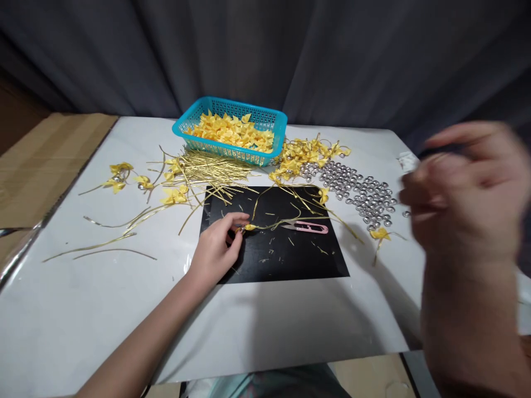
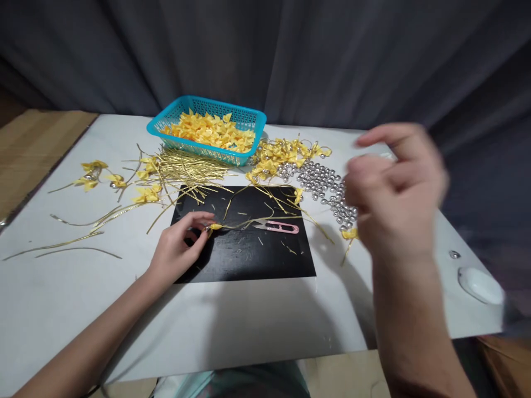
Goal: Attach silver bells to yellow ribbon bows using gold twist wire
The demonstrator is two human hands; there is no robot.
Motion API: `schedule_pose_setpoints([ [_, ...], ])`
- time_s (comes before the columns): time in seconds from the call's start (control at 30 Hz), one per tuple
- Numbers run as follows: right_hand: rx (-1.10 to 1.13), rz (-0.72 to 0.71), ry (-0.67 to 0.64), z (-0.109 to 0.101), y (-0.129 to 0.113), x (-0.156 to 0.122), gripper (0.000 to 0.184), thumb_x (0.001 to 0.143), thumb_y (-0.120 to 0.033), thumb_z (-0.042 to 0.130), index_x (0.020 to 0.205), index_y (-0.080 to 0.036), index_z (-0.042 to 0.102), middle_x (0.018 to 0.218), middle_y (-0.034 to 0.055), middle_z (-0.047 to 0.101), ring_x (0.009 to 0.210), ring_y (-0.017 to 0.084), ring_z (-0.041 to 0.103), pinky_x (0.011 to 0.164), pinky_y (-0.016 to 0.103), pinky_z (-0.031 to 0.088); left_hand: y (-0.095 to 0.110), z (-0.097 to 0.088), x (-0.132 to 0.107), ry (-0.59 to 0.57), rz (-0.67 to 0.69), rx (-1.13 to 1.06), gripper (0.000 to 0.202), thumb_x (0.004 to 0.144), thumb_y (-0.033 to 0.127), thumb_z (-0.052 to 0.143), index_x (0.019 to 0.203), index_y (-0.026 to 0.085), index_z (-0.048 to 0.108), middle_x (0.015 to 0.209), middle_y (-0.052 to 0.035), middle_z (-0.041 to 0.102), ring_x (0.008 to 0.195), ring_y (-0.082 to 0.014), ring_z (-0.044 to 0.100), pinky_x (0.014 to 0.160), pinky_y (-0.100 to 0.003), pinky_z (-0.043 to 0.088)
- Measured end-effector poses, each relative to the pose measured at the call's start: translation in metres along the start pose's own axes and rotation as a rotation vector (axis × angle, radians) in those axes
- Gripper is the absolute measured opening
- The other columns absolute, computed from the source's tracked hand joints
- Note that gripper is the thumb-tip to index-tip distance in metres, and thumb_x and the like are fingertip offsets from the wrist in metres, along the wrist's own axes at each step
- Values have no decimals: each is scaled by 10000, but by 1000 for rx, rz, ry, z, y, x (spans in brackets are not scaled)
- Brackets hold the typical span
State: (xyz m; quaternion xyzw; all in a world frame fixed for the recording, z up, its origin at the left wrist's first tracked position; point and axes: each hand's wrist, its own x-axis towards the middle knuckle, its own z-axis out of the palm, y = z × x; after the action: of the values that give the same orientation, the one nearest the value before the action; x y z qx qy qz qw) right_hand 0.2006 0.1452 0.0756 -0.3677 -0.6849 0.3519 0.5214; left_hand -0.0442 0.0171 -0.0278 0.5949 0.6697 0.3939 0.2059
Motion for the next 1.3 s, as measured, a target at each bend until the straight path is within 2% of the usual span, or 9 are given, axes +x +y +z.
schedule_pose_setpoints([
  [0.13,-3,294,-385,63,3,-38,269,668,-371,725,741,-172,560,482,-59,411,424,45,339,412,190,232,4,3,-2,16,-43,-177,233,799,181,538,1029,153,565,958,-73,684,766,-129,637,656,-226,517],
  [0.23,-117,384,-463,97,14,-63,300,648,-408,716,640,-141,579,450,-82,280,423,33,230,413,192,175,7,6,-3,-16,-138,-311,196,769,230,598,949,154,602,903,-62,692,750,-123,644,662,-217,518],
  [0.33,-202,433,-503,111,27,-76,326,638,-446,703,636,-134,612,442,-84,266,425,35,216,421,200,158,10,6,-2,-41,-240,-464,162,735,235,630,878,160,618,863,-47,692,770,-123,643,651,-204,504],
  [0.5,-130,486,-508,113,38,-80,264,655,-388,685,708,-136,625,446,-85,288,429,37,223,427,197,162,14,2,4,-42,-459,-757,221,649,238,716,820,151,605,753,-5,669,728,-104,624,666,-195,492],
  [0.63,46,567,-567,112,36,-78,298,683,-422,659,731,-134,597,477,-71,313,450,46,250,433,198,178,16,-3,6,-91,-563,-810,238,636,222,735,824,149,608,720,2,665,664,-99,610,610,-193,471],
  [0.8,208,621,-634,109,36,-73,349,715,-487,615,717,-140,578,674,27,552,597,93,435,512,206,311,17,-7,6,-217,-500,-775,205,679,226,704,855,154,627,832,-34,676,691,-113,599,571,-196,450],
  [0.93,199,645,-655,109,39,-75,339,703,-466,630,769,-139,568,536,-48,406,488,57,316,461,195,225,16,-6,5,-281,-423,-764,231,690,203,691,915,155,661,945,-52,667,725,-107,581,646,-212,469],
  [1.07,126,606,-657,108,39,-75,291,721,-417,614,787,-136,573,503,-77,301,464,52,249,443,200,175,14,-2,4,-223,-448,-805,242,656,207,723,882,150,661,1003,-58,662,718,-100,588,668,-221,481],
  [1.3,95,561,-652,101,35,-69,339,750,-470,579,760,-131,575,533,-49,363,480,52,277,448,198,198,13,-6,4,-234,-477,-751,311,633,170,729,940,152,685,683,0,645,586,-77,538,547,-173,431],
])
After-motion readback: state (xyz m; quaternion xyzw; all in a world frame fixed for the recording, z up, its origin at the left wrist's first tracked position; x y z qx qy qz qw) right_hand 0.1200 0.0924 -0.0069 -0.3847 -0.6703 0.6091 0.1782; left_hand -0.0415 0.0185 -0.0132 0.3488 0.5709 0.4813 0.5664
